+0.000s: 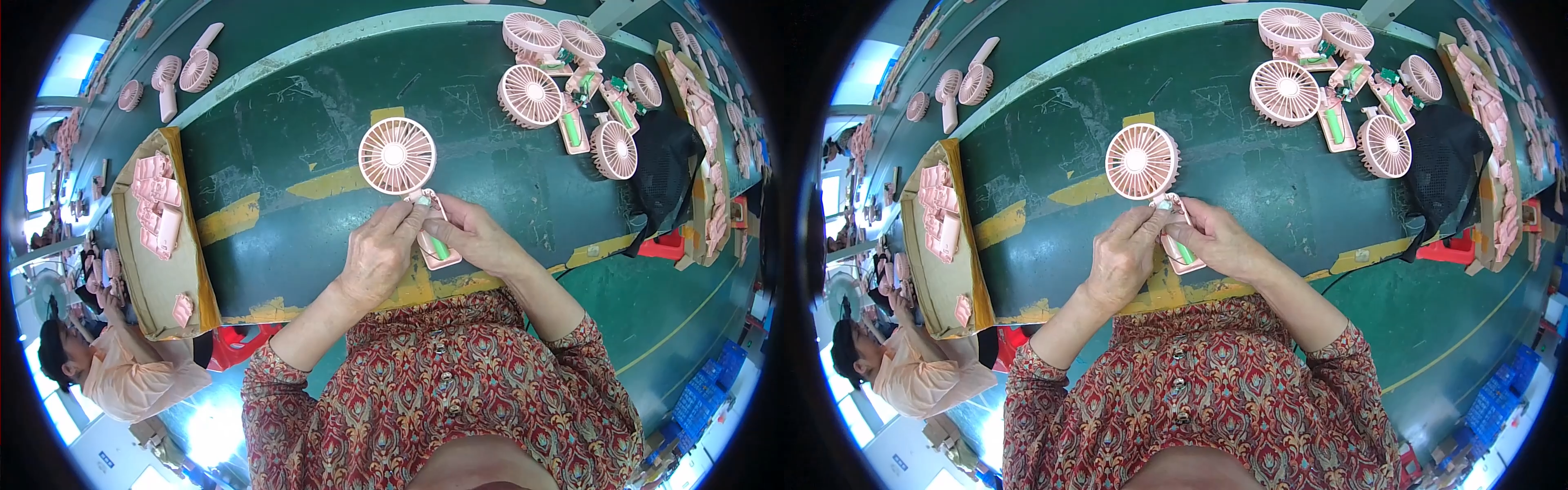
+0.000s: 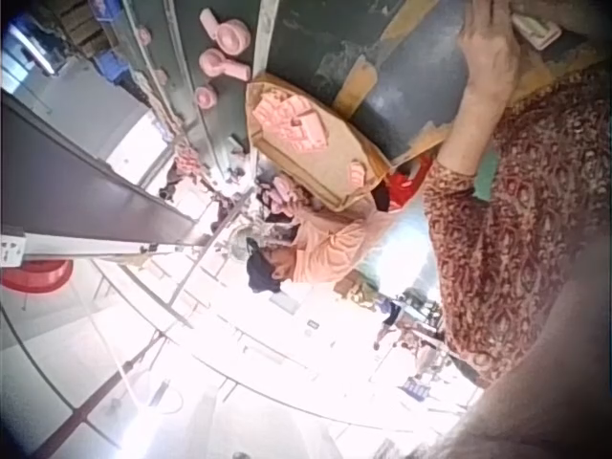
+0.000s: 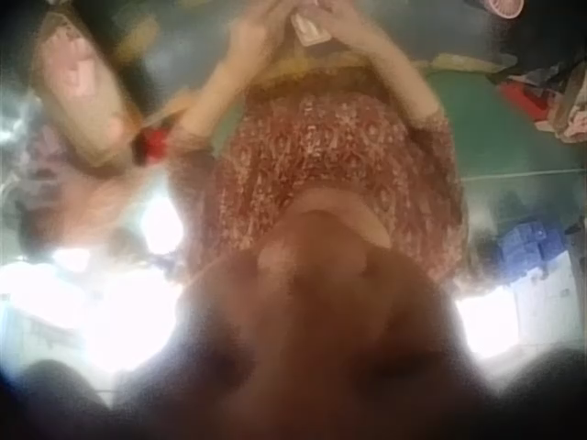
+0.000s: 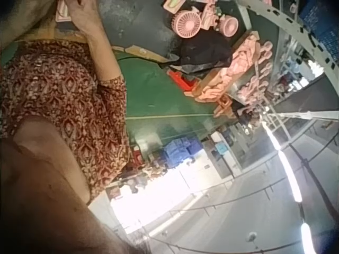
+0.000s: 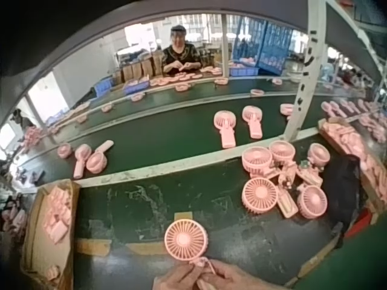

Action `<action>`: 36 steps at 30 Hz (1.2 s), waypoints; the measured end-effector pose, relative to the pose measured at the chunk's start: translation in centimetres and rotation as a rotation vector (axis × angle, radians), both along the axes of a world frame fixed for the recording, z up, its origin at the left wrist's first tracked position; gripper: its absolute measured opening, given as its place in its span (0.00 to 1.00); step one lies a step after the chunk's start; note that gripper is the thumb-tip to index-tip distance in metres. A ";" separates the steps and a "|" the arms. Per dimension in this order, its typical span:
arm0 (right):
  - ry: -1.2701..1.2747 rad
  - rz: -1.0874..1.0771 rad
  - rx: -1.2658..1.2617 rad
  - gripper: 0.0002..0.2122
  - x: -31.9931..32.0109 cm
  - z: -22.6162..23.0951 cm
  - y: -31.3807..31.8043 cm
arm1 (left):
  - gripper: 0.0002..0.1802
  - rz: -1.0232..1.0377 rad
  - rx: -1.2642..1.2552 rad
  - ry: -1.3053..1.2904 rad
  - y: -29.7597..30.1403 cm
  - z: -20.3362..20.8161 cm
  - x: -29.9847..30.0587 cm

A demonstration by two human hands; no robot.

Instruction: The person assembles handheld fans by fitting internal components into each fan handle, snapping on the casing covers by hand, and placing the assembled fans onto the conveyor belt.

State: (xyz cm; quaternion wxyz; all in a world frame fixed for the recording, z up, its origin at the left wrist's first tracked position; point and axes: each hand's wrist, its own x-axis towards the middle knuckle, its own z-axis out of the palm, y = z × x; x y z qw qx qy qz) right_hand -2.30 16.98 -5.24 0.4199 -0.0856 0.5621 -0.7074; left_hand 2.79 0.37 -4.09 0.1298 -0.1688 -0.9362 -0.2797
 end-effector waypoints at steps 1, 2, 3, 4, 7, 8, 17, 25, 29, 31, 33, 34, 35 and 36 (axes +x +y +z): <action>0.023 0.012 0.018 0.14 0.0 0.0 0.0 | 0.21 0.002 -0.001 -0.003 0.0 0.2 -0.1; 0.020 0.014 0.017 0.14 0.0 0.0 -0.1 | 0.21 -0.013 -0.023 -0.022 -0.1 0.5 -0.1; 0.054 0.013 0.047 0.14 0.0 0.1 -0.1 | 0.21 -0.028 -0.045 -0.041 -0.1 0.8 -0.2; 0.088 0.013 0.080 0.13 0.1 0.2 -0.2 | 0.21 -0.025 -0.043 -0.045 -0.2 1.0 -0.2; 0.191 0.054 0.187 0.14 -0.3 0.0 -0.2 | 0.21 -0.078 -0.049 -0.133 -0.4 1.3 -0.9; 0.192 0.059 0.187 0.14 -0.2 -0.1 -0.3 | 0.21 -0.103 -0.067 -0.146 -0.4 1.5 -1.3; -0.061 0.058 0.002 0.16 -1.0 -0.1 -1.1 | 0.21 -0.038 0.066 -0.127 -1.2 1.8 -0.6; -0.162 -0.067 0.063 0.15 -0.5 0.0 -0.7 | 0.16 0.162 -0.084 0.017 -6.4 2.8 -0.8; -0.232 -0.099 0.010 0.16 -0.2 0.2 -0.5 | 0.15 0.612 -0.552 -0.052 -19.0 6.0 -0.7; -0.216 -0.088 -0.002 0.16 -0.3 0.1 -0.6 | 0.14 0.678 -0.767 -0.070 -25.6 6.1 -0.1; -0.215 -0.110 -0.013 0.15 -0.3 0.3 -0.7 | 0.14 0.655 -0.886 -0.143 -29.0 5.4 -0.3; -0.213 -0.117 -0.025 0.15 -0.3 0.6 -0.8 | 0.14 0.620 -0.934 -0.123 -31.1 4.0 0.2; -0.211 -0.129 -0.018 0.15 -0.3 0.9 -1.1 | 0.14 0.575 -0.977 -0.102 -32.8 2.7 0.5; -0.214 -0.133 -0.043 0.15 -0.5 0.8 -1.3 | 0.14 0.569 -0.923 -0.147 -33.2 2.5 0.2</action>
